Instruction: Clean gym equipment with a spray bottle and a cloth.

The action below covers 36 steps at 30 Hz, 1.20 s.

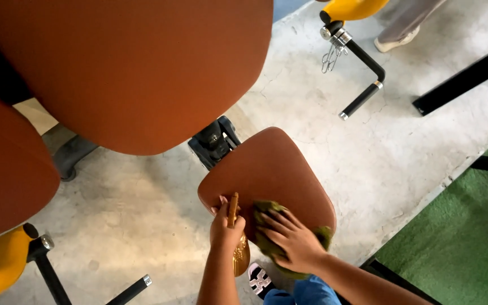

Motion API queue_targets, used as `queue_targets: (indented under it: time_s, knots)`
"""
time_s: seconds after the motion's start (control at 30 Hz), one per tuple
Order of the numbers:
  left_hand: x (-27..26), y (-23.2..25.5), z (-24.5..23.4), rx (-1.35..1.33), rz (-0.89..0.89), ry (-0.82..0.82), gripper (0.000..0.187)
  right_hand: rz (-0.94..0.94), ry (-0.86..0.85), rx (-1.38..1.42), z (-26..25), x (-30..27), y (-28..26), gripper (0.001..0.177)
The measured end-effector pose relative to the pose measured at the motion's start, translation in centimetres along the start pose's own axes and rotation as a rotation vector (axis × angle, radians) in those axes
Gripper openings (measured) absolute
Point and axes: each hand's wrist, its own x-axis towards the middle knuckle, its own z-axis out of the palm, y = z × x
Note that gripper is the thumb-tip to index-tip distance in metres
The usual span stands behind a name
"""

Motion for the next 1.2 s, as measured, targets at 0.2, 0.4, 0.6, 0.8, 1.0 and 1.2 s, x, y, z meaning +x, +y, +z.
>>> queue_targets:
  time_s: [0.2,0.4,0.6,0.8,1.0,1.2]
  knots:
    - [0.6,-0.3,1.2,0.022,-0.118,0.006,0.076,0.488,0.029,-0.002,-1.0,0.2,8.7,0.096]
    - [-0.9,1.5,-0.3,-0.125,-0.163,0.039,0.072,0.406,0.109,-0.079,-3.7,14.2,13.5,0.092]
    - [-1.5,2.5,-0.2,-0.040,-0.249,0.099,0.064,0.256,-0.446,0.019,-6.2,25.6,6.7,0.048]
    - [-1.9,2.9,-0.7,-0.141,-0.294,0.078,0.061,-0.321,-0.201,0.057,2.6,27.5,3.3,0.051]
    - [-1.4,5.2,-0.5,0.090,-0.439,0.000,0.060,0.093,-0.430,0.007,-3.4,25.9,6.2,0.062]
    - [-2.4,3.1,1.9,0.122,-0.178,0.233,0.084,0.371,-0.152,-0.147,-2.4,20.5,17.8,0.051]
